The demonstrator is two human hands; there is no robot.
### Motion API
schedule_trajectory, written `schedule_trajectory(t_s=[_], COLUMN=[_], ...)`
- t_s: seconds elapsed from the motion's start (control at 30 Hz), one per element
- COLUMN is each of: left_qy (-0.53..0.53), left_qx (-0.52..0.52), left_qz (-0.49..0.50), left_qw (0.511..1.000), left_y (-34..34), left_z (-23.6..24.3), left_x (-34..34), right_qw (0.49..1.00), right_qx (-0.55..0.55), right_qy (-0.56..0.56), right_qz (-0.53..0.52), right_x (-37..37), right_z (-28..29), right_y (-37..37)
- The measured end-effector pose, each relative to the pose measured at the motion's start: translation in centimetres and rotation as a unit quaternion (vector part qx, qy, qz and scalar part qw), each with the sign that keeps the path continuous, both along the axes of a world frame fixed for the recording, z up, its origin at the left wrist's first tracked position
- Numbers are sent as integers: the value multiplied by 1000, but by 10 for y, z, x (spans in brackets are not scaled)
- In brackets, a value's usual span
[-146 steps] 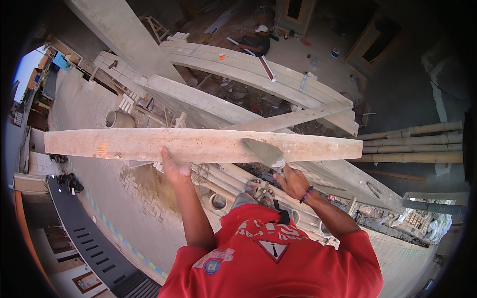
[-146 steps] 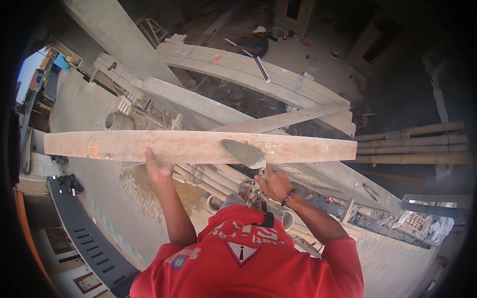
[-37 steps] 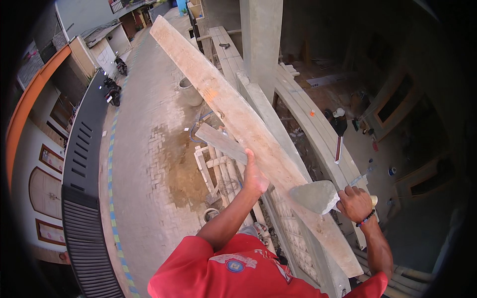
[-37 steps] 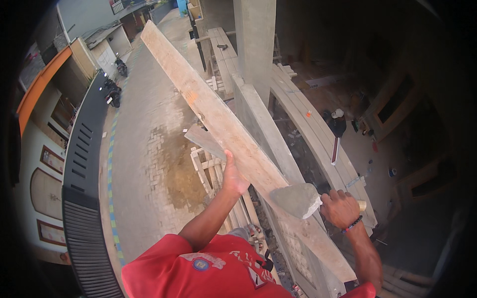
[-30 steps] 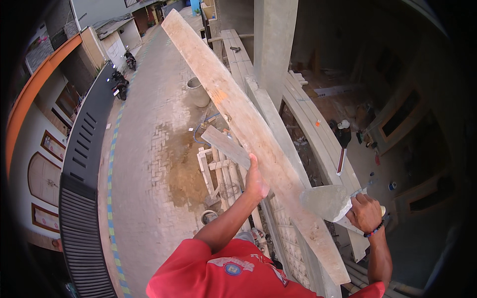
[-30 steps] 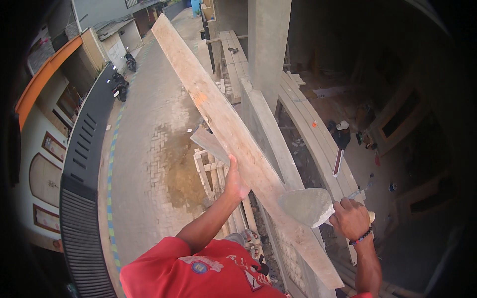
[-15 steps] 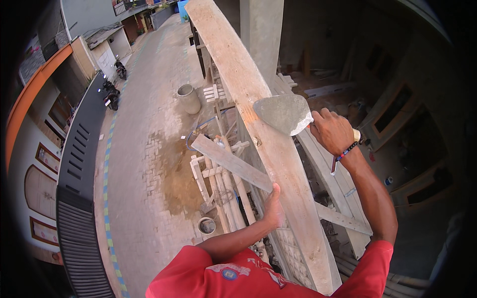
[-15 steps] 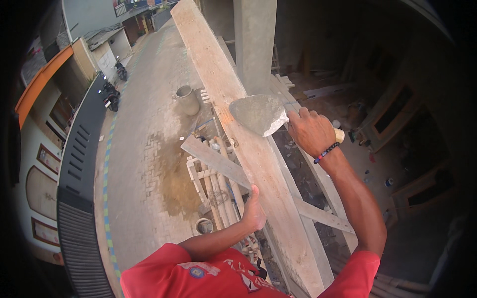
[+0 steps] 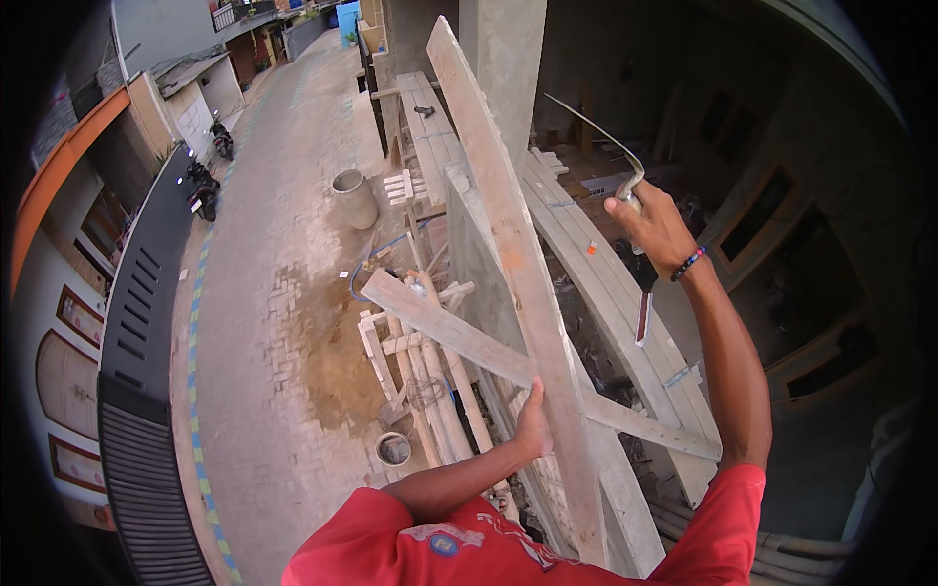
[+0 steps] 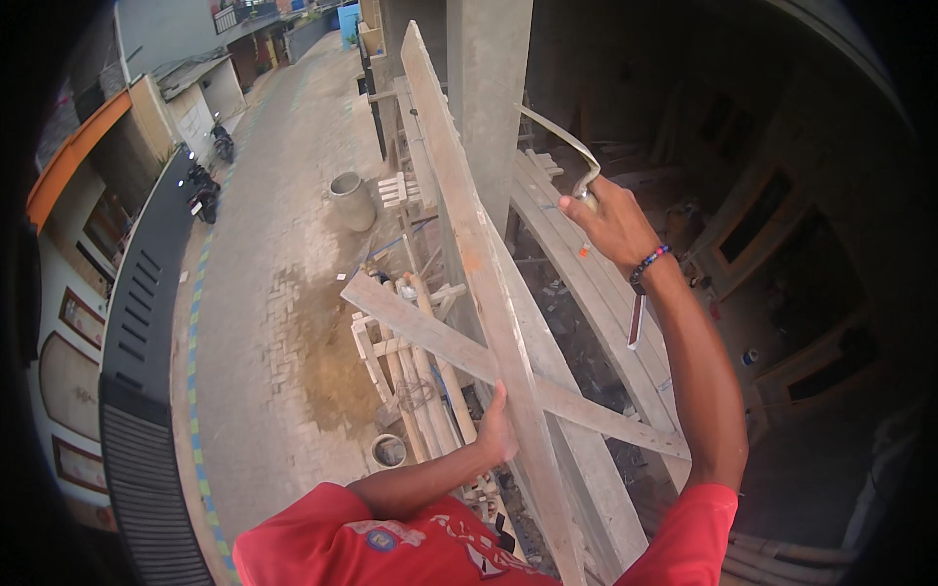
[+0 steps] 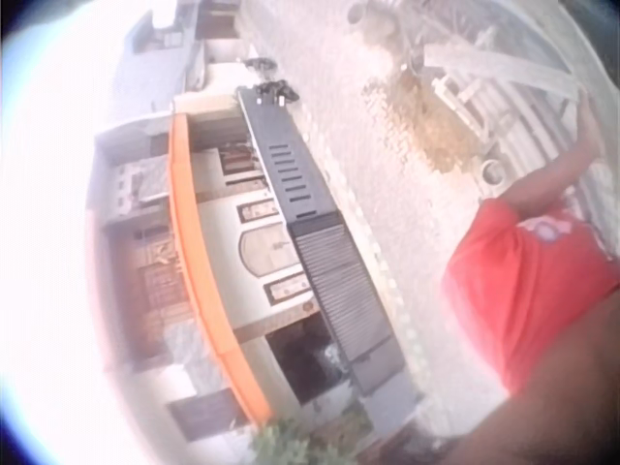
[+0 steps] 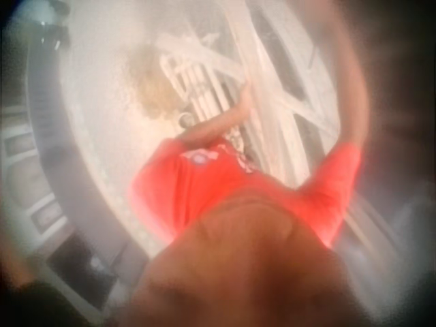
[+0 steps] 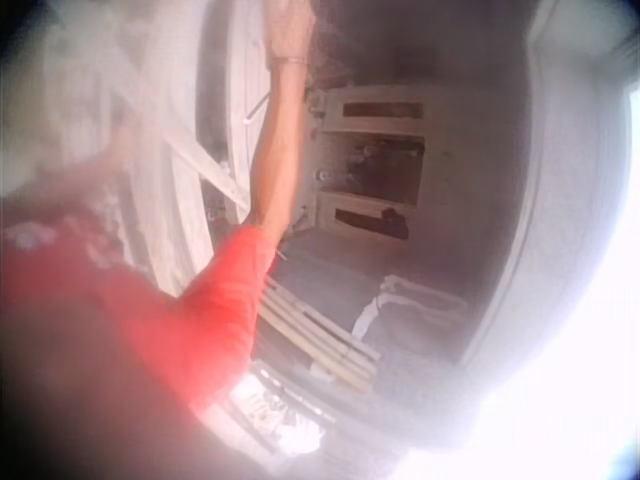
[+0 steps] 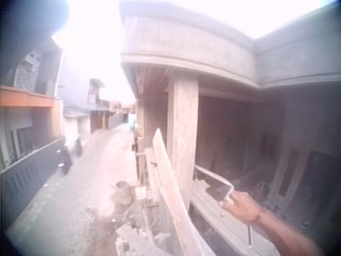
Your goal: The person applies a white plaster-like substance to long wooden planks using a trowel. They scoop the material from a bucket and spread it along the plank surfaces, then place the treated planks onto a wooden support structure.
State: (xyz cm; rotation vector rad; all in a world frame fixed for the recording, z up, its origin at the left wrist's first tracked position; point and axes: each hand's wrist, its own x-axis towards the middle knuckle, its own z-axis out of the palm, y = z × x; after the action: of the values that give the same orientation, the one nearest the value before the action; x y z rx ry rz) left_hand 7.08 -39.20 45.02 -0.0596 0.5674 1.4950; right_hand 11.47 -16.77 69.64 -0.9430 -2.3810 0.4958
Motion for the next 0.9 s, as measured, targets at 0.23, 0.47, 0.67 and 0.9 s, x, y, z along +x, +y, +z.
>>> schedule_trajectory(t_s=[0.23, 0.47, 0.67, 0.9], left_qy=[-13, -97, -275, -302], left_qx=[-7, 170, 411, 461], left_qz=[-17, -92, -126, -185], left_qw=[1000, 976, 860, 814], left_y=[8, 3, 33, 58], left_z=[-24, -64, -75, -61], left_x=[-1, 8, 22, 11], right_qw=[978, 942, 990, 972], right_qx=[119, 198, -8, -135], right_qy=[-122, -189, -123, -189], right_qz=[124, 193, 63, 27], right_x=[56, 44, 37, 84], right_z=[-101, -128, -108, -105], right_y=[-47, -55, -60, -65])
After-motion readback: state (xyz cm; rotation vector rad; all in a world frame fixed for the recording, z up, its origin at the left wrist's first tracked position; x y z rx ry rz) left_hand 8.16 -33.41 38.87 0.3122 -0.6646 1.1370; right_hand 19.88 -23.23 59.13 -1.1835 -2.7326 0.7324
